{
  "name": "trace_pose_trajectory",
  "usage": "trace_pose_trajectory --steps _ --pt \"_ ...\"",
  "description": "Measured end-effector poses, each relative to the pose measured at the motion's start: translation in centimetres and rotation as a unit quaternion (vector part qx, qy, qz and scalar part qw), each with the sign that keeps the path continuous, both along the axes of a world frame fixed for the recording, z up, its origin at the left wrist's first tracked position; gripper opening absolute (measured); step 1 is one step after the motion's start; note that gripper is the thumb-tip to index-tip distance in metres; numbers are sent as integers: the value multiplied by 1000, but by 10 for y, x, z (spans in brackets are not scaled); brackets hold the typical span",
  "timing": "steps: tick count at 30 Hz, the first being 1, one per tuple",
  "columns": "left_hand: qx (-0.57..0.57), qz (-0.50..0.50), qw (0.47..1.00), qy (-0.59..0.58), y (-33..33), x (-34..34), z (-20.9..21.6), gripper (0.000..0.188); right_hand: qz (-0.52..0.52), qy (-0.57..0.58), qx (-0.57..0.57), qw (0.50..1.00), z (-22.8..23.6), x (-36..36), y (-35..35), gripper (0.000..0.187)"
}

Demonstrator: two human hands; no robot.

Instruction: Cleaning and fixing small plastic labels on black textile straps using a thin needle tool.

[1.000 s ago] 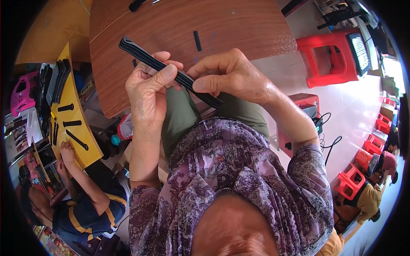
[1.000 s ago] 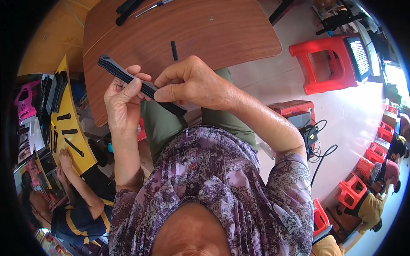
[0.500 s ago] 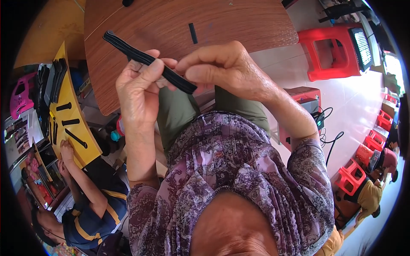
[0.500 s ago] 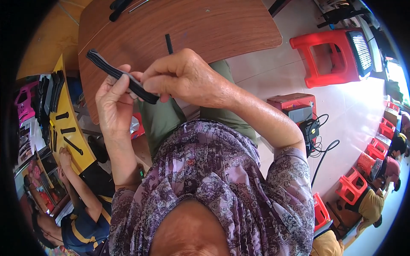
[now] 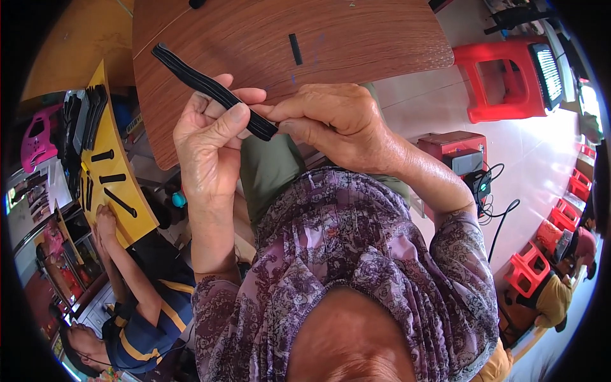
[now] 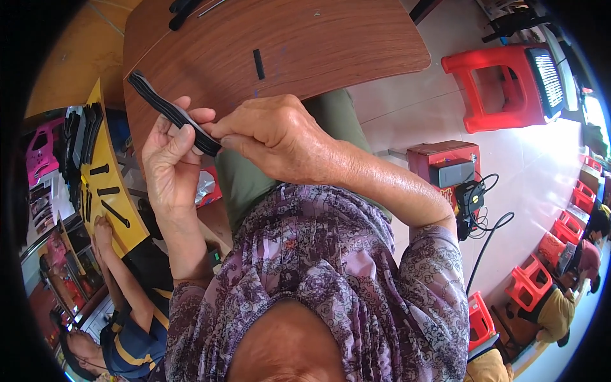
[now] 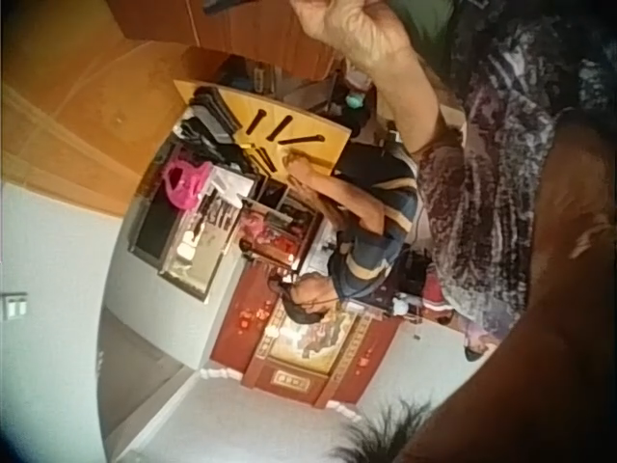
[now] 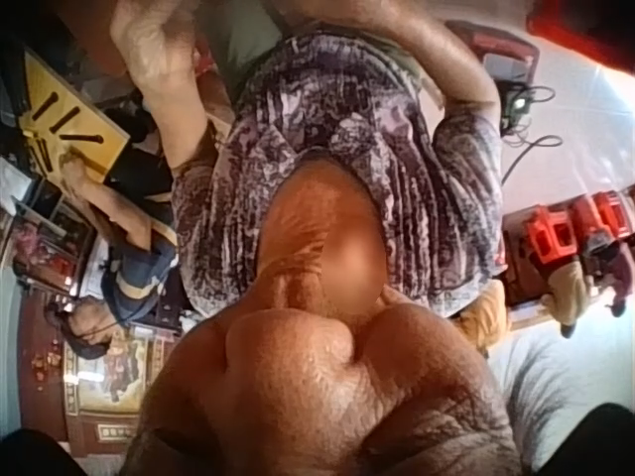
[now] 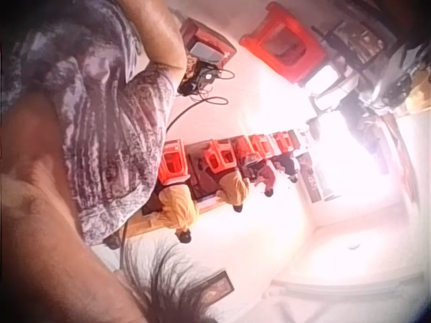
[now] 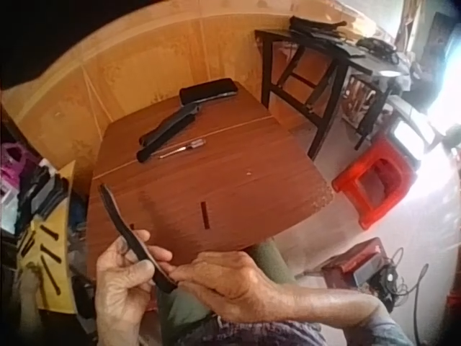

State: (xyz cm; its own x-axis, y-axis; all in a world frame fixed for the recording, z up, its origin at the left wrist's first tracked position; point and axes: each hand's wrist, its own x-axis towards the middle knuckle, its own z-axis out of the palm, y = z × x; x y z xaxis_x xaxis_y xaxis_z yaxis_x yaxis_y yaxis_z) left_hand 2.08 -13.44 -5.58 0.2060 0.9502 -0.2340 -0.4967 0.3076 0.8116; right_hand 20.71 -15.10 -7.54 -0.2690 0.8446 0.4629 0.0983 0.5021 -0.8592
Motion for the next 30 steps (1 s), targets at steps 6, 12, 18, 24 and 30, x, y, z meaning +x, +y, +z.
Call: trace_pose_trajectory --steps 6,12,18,24,30 --pt "-10 -11 1000 -9 1 1 -2 36 -20 10 45 999 -8 -2 0 20" --pt "-18 1 1000 4 2 3 -3 37 -19 14 88 996 -11 -2 0 23" --pt "-11 -4 1000 6 -1 8 -1 39 -44 34 143 988 -21 -6 2 21" --pt "-22 1 1000 16 -2 10 0 40 -87 26 168 982 -25 -10 3 19" --pt "-39 -60 992 100 1 9 9 43 -86 -4 180 980 -29 -12 3 19"
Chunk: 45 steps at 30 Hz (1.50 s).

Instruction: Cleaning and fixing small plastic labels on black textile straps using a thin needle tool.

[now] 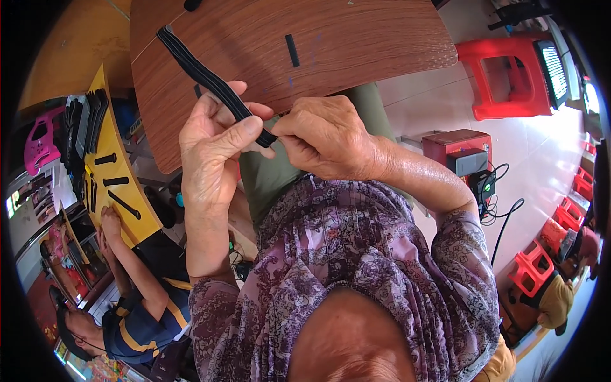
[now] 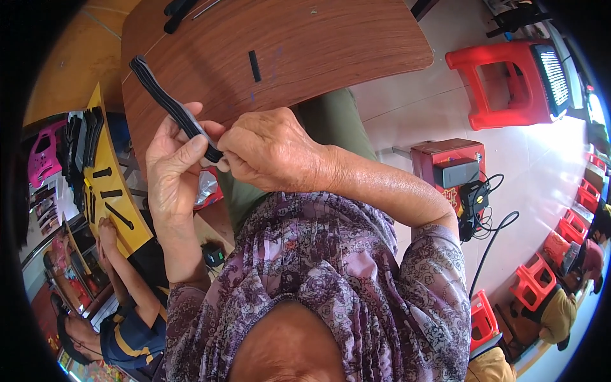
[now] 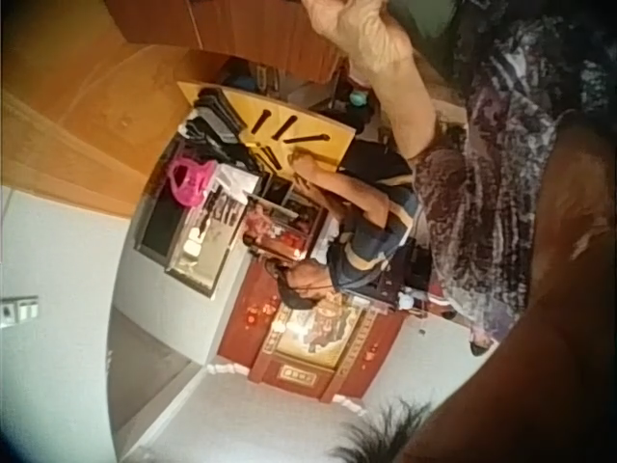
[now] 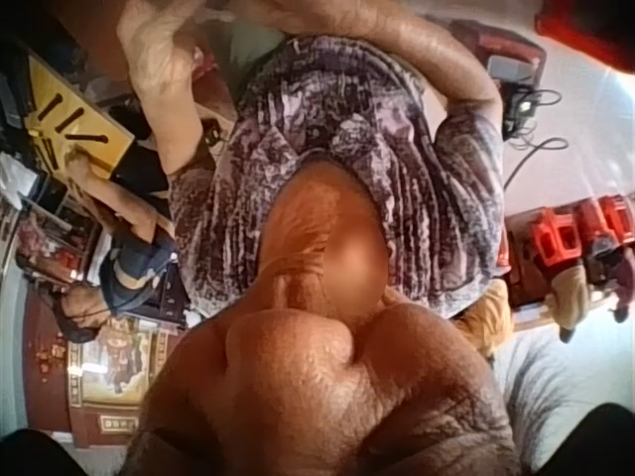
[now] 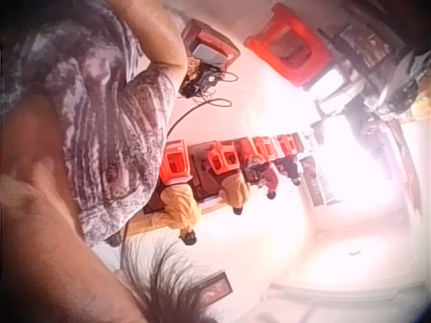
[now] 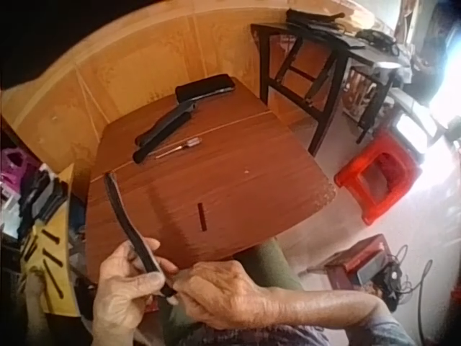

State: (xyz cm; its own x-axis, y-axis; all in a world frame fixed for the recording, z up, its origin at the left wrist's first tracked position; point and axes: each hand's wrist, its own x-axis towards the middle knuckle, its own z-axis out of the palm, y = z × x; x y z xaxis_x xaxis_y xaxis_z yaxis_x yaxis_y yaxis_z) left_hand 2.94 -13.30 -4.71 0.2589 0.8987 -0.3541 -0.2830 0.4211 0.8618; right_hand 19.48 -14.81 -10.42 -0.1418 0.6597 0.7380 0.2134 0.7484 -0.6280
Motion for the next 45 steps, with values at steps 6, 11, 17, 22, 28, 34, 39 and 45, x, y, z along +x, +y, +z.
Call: trace_pose_trajectory --steps 6,11,17,22,28,34,39,45 --pt "13 0 1000 -11 2 -9 -9 45 11 -5 -62 998 7 1 2 17" --pt "6 -42 991 -125 7 -12 -16 47 78 35 -203 975 13 3 2 12" --pt "22 0 1000 10 6 -7 -16 57 23 39 -199 979 6 -1 3 10" --pt "79 42 996 23 2 0 -18 67 -52 26 -77 995 -3 -9 9 15" --pt "74 23 997 27 5 2 -11 70 -57 15 -75 995 4 -13 9 13" --pt "58 -1 998 27 10 1 -14 68 -49 2 -60 997 -6 -11 12 18" --pt "44 -14 999 0 14 -2 -16 66 -9 41 -120 992 -6 -10 15 15" --pt "46 -16 999 -22 16 -4 -19 66 32 68 -210 975 -3 -7 16 11"
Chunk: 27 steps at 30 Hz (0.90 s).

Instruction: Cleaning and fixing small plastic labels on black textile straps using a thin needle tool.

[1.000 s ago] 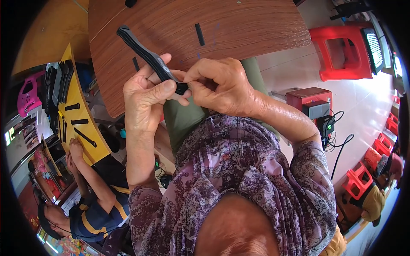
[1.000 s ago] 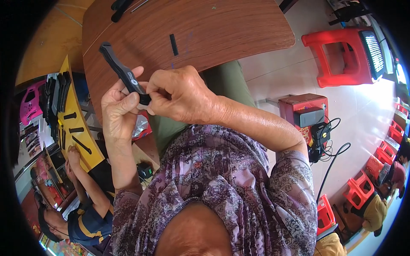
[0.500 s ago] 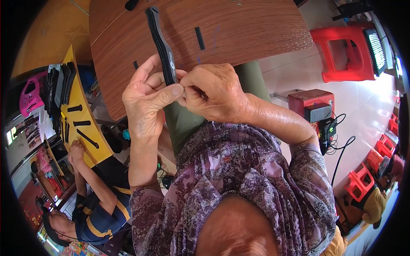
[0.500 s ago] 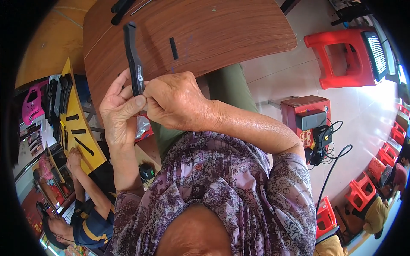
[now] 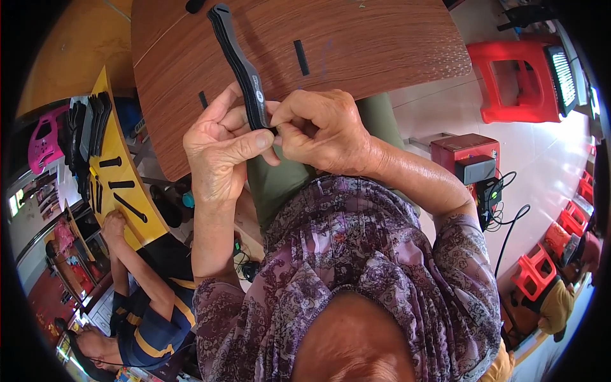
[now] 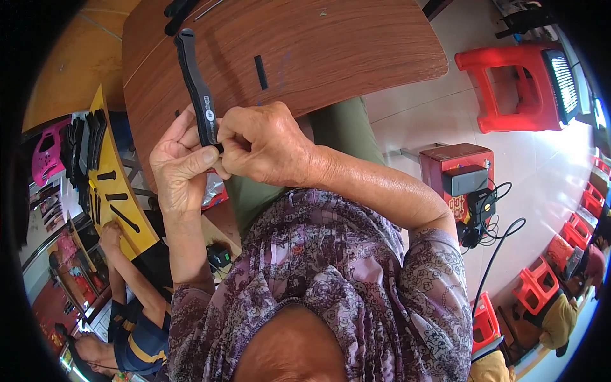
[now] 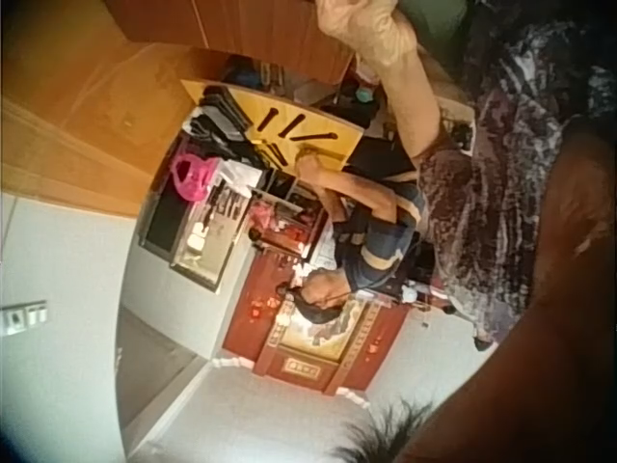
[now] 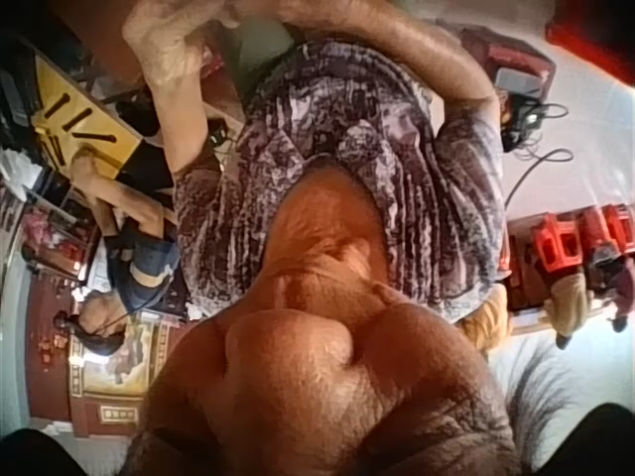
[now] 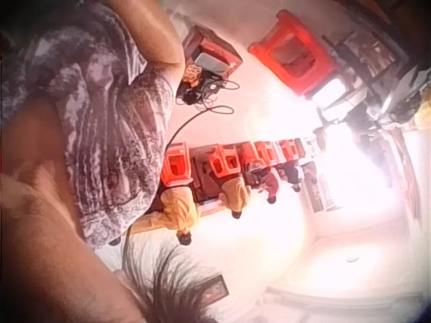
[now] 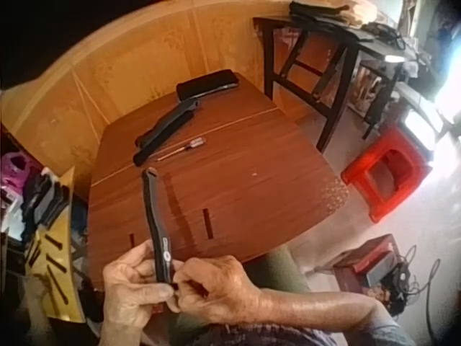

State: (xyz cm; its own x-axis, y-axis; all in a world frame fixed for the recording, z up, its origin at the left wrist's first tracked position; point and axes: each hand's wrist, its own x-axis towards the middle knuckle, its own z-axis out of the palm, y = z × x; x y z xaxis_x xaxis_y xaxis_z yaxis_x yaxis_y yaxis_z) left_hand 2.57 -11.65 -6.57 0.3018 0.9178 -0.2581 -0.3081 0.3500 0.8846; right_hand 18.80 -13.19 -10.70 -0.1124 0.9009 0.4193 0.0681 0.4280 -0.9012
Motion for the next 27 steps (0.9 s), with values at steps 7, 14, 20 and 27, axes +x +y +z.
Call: trace_pose_trajectory --steps 7,14,20,27 --pt "-16 -5 999 -40 3 0 -4 65 22 23 -30 999 3 2 4 9" --pt "-80 -10 993 -83 5 -2 -13 56 83 72 -103 989 -4 4 3 5" --pt "-122 -11 990 -71 14 -2 -14 48 74 114 -123 983 -3 4 10 7" --pt "-113 -25 992 -57 20 -4 -11 47 61 37 -46 996 3 14 16 6"
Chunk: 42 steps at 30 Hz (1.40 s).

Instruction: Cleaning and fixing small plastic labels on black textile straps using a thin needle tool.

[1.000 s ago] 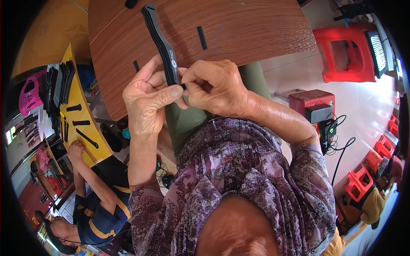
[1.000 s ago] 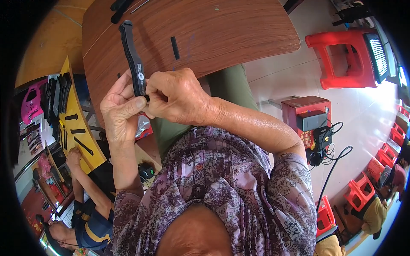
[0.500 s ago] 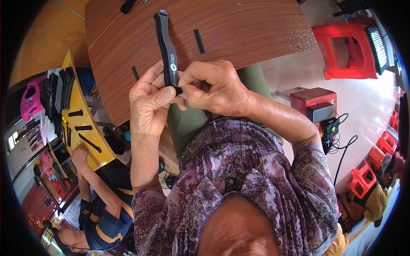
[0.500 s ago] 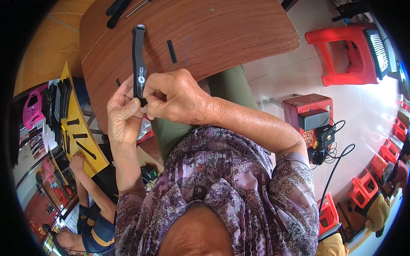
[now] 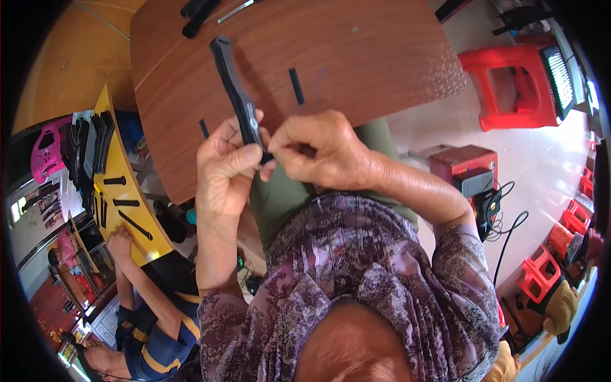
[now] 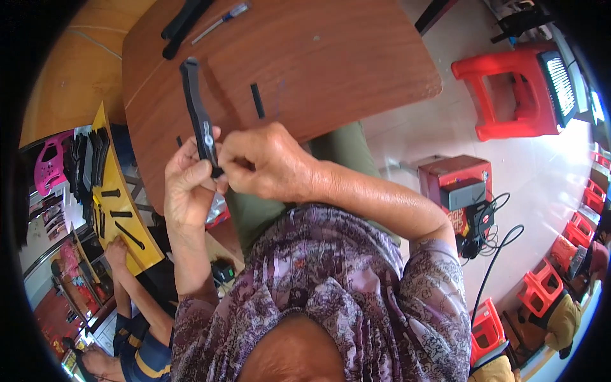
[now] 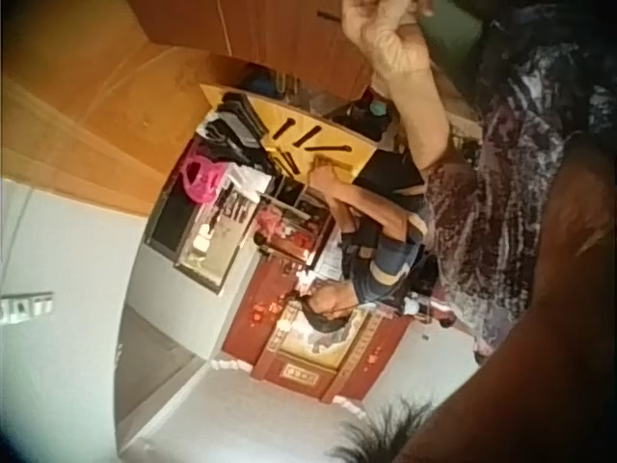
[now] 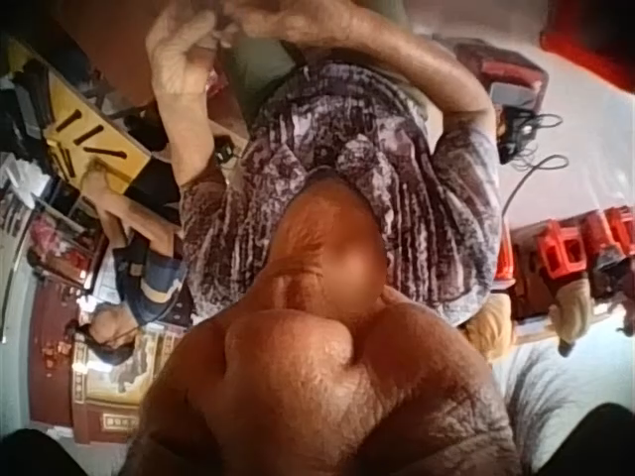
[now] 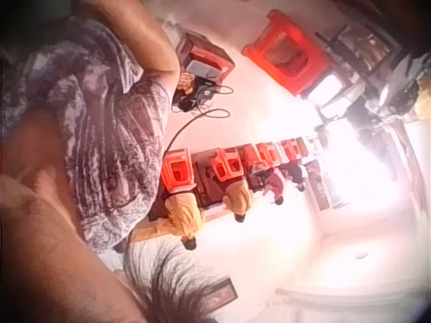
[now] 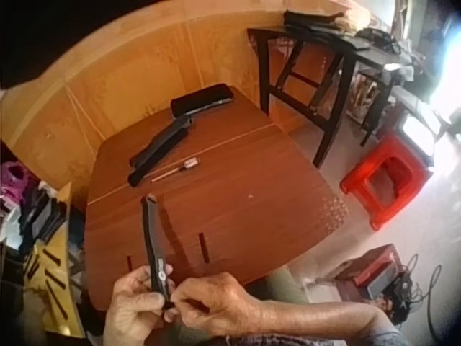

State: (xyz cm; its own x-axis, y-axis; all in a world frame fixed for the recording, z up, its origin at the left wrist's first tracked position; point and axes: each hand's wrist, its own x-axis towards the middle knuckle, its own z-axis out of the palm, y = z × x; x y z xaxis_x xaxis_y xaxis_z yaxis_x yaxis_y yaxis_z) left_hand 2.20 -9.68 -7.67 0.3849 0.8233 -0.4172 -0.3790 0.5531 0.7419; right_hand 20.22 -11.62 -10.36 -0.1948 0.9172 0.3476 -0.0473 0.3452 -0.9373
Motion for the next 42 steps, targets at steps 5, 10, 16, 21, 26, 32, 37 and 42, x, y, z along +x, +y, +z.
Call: trace_pose_trajectory --steps 5,10,16,21,26,32,37,42 --pt "32 44 998 -34 -1 -7 2 46 17 -89 4 996 10 19 32 7" --pt "68 83 993 -41 5 -9 2 48 -233 -315 295 871 -8 25 142 14" --pt "42 106 981 -159 17 -20 1 38 -222 -519 366 740 -9 15 199 9" --pt "29 89 970 -223 19 -22 0 36 -272 -487 597 576 -19 25 206 13" --pt "-3 92 968 -235 9 -18 5 29 -120 -396 123 902 -20 38 152 17" --pt "-2 94 970 -222 -2 -12 7 27 23 -15 -143 989 28 39 48 20" --pt "13 92 977 -193 -10 0 13 26 49 -21 -157 986 46 36 0 23" --pt "31 90 978 -183 -16 3 18 27 -3 -76 22 997 40 27 -15 26"
